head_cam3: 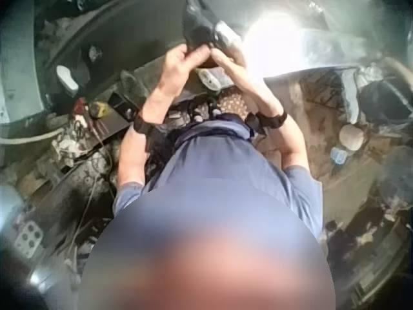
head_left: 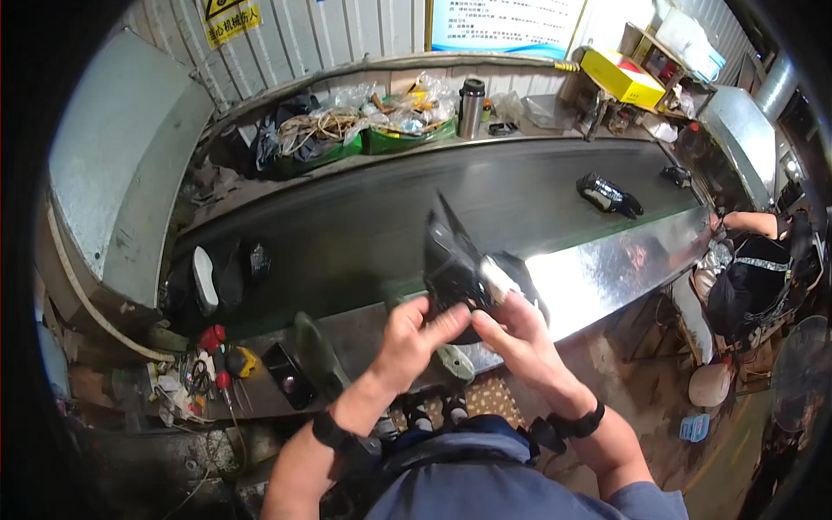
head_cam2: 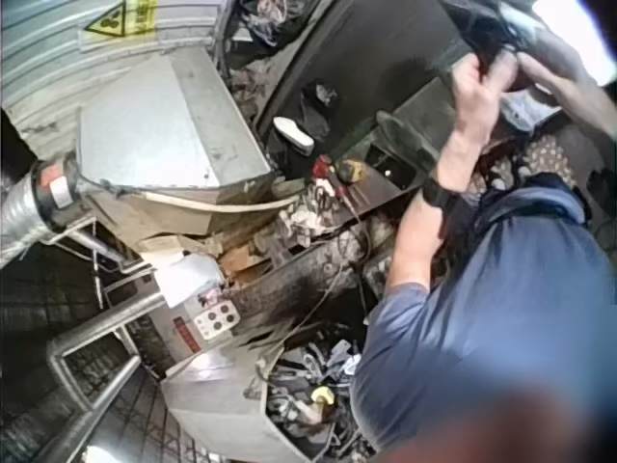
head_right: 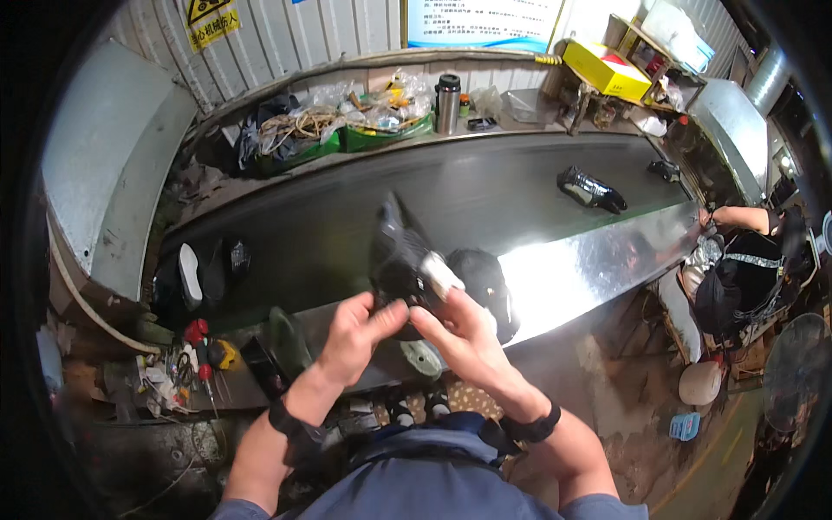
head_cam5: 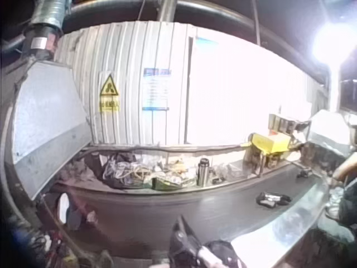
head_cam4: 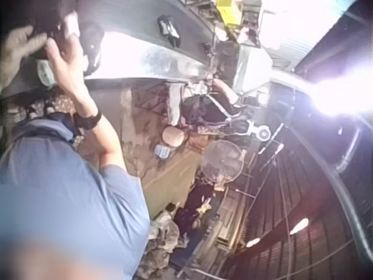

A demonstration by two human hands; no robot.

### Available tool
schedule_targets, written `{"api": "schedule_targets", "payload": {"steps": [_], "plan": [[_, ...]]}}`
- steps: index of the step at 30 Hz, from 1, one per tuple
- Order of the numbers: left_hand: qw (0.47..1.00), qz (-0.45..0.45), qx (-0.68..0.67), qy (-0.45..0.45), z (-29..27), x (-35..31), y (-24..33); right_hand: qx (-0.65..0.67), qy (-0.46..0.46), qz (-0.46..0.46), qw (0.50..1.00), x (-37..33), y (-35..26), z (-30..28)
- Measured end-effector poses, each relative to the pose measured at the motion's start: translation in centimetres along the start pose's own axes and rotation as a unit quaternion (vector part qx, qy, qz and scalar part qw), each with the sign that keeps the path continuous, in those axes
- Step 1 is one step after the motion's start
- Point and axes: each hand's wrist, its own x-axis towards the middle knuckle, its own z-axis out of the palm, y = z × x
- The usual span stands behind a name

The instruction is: The person is performing a shoe lasting operation using a machine and placing the lasted shoes on a conveyor belt.

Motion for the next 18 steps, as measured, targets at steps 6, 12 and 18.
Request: {"api": "schedule_targets", "payload": {"steps": [6, 12, 18], "plan": [[0.971, 0.048, -0.222, 0.07, -0.8, -2.4, 2.2, -0.037, -0.06, -0.039, 0.997, 0.5, -0.7, 2.3], [0.985, 0.076, -0.12, 0.101, -2.8, -6.5, 5.0, -0.24, -0.091, -0.136, 0.957, -3.2, -2.3, 3.2], [0.99, 0.023, -0.09, 0.109, -3.6, -8.4, 4.7, -0.162, -0.171, -0.114, 0.965, -4.3, -1.6, 2.7]]}}
